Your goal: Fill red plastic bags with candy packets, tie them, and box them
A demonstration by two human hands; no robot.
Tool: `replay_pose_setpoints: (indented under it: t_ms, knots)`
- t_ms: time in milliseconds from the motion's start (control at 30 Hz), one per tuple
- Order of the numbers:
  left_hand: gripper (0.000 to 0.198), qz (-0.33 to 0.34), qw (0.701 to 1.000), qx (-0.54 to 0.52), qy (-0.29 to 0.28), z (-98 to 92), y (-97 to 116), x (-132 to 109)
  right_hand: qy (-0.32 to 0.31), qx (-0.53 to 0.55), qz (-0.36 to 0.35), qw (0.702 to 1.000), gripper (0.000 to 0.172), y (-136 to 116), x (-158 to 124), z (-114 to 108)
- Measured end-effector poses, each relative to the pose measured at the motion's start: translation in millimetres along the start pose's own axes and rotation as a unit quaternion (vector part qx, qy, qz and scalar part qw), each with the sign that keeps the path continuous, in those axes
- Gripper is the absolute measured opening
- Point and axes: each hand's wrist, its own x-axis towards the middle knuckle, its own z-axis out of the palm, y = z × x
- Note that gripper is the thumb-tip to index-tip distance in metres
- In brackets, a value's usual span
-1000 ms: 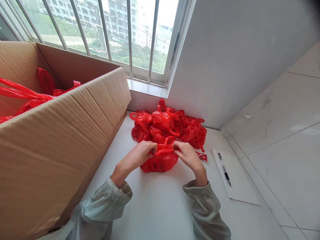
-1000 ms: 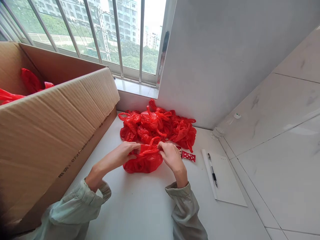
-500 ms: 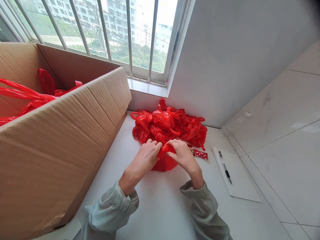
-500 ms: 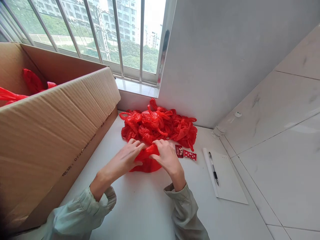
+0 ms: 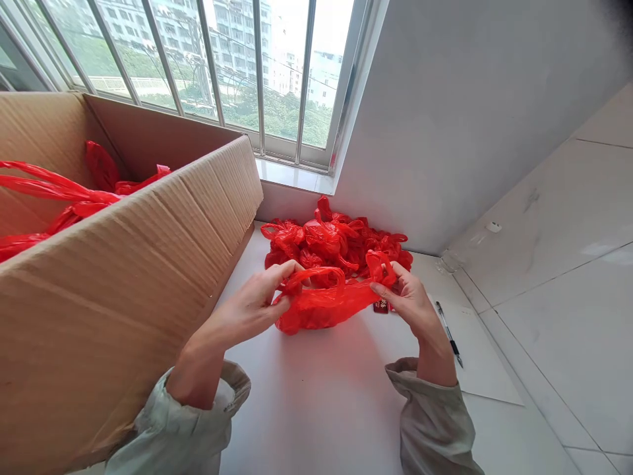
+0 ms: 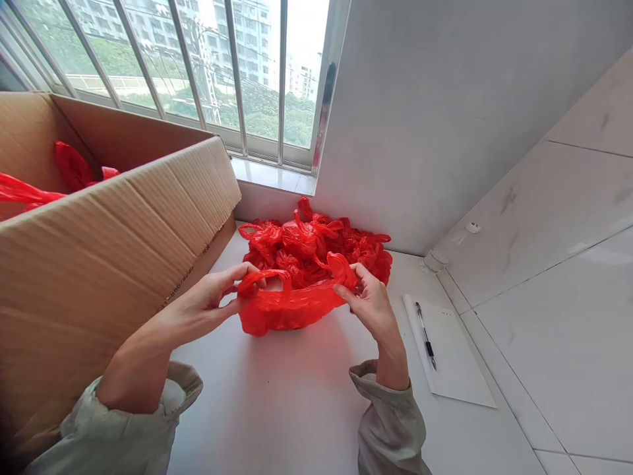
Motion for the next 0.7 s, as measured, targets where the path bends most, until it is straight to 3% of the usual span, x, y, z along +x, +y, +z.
replay_pose_setpoints:
  t_ms: [233,333,400,433,500,567,633,700]
  knots:
    - [0.012,0.066,0.988,0.083,-0.109,-3.4,5.0,-25.3,0.024,-0.015,-0.009,1.0,0.038,-18.5,-11.1,1.5]
    - [0.019,0.061,0.988,0.11,-0.086,2.7,8.9,-30.5,0.153,-0.092,-0.083,0.98,0.043,-32.3,-19.9,6.7]
    - [0.011,0.063,0.988,0.112,-0.086,5.5,11.7,-31.0,0.252,-0.159,-0.154,0.942,0.043,-44.9,-29.2,11.7]
    - [0.006,0.066,0.987,0.111,-0.096,6.1,12.7,-30.8,0.27,-0.187,-0.192,0.925,0.036,-51.0,-34.2,14.9]
    - [0.015,0.062,0.984,0.119,-0.115,5.8,13.6,-31.1,0.21,-0.223,-0.27,0.913,0.022,-60.2,-42.5,23.4]
    - [0.022,0.066,0.981,0.127,-0.131,4.9,13.3,-32.6,0.05,-0.242,-0.321,0.914,0.021,-62.8,-45.8,35.2]
    - [0.029,0.077,0.98,0.128,-0.133,3.9,12.7,-35.3,-0.121,-0.268,-0.326,0.899,0.023,-57.9,-42.7,49.3]
    - [0.034,0.082,0.982,0.119,-0.124,2.5,12.3,-39.1,-0.211,-0.318,-0.297,0.875,0.022,-47.8,-35.2,61.8]
